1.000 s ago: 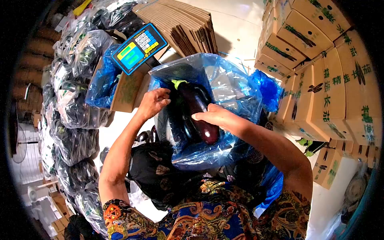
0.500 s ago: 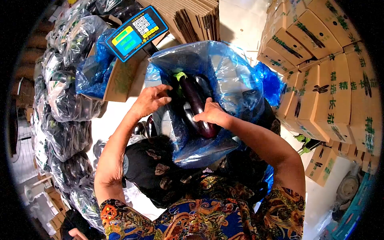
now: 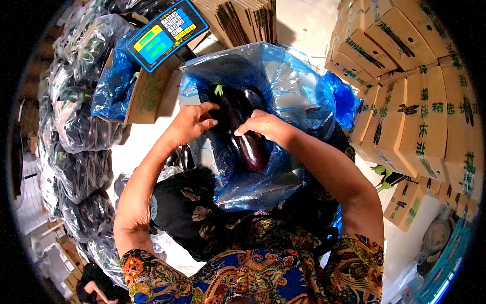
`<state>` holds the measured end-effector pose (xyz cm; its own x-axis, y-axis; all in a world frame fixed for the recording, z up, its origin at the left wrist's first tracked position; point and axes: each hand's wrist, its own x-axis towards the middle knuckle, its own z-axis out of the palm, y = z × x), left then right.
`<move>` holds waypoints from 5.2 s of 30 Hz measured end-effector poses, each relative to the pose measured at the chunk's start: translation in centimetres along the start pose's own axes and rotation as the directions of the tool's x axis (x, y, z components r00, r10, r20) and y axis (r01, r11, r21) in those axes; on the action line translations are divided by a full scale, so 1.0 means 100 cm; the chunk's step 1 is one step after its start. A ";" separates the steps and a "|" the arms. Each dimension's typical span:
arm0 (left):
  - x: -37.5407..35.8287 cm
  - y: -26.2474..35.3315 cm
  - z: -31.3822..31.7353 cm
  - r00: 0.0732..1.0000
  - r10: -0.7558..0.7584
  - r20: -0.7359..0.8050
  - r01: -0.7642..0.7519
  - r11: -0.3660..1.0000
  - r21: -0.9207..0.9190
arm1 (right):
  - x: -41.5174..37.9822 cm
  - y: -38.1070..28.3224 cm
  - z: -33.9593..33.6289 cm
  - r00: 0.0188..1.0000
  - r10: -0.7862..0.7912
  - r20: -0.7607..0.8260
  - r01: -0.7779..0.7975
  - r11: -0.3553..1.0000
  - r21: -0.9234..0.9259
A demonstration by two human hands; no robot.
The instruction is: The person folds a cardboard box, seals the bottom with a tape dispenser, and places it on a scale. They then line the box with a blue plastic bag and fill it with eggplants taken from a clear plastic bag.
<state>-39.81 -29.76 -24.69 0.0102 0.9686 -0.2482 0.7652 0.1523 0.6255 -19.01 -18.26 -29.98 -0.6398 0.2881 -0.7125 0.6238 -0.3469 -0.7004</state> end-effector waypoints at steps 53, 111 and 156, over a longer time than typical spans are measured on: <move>-0.031 0.018 -0.022 0.989 0.137 -0.053 -0.146 0.876 -0.461 | 0.008 0.031 0.024 0.984 0.023 -0.178 -0.169 0.451 -0.876; -0.376 -0.133 0.174 0.125 -0.992 -0.025 0.223 0.053 -0.973 | -0.009 -0.026 0.034 0.927 -0.370 -0.068 -0.006 0.166 -0.986; -0.416 -0.117 0.118 0.305 -0.939 0.157 -0.073 -0.187 -0.980 | 0.046 -0.080 0.204 0.748 -0.342 0.568 0.614 0.680 -0.400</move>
<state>-41.53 -74.13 -30.44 -0.6149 0.1217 -0.7791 -0.7744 0.0934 0.6258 -36.14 -32.39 -26.77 -0.9472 -0.1730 -0.2698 0.2108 0.2978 -0.9311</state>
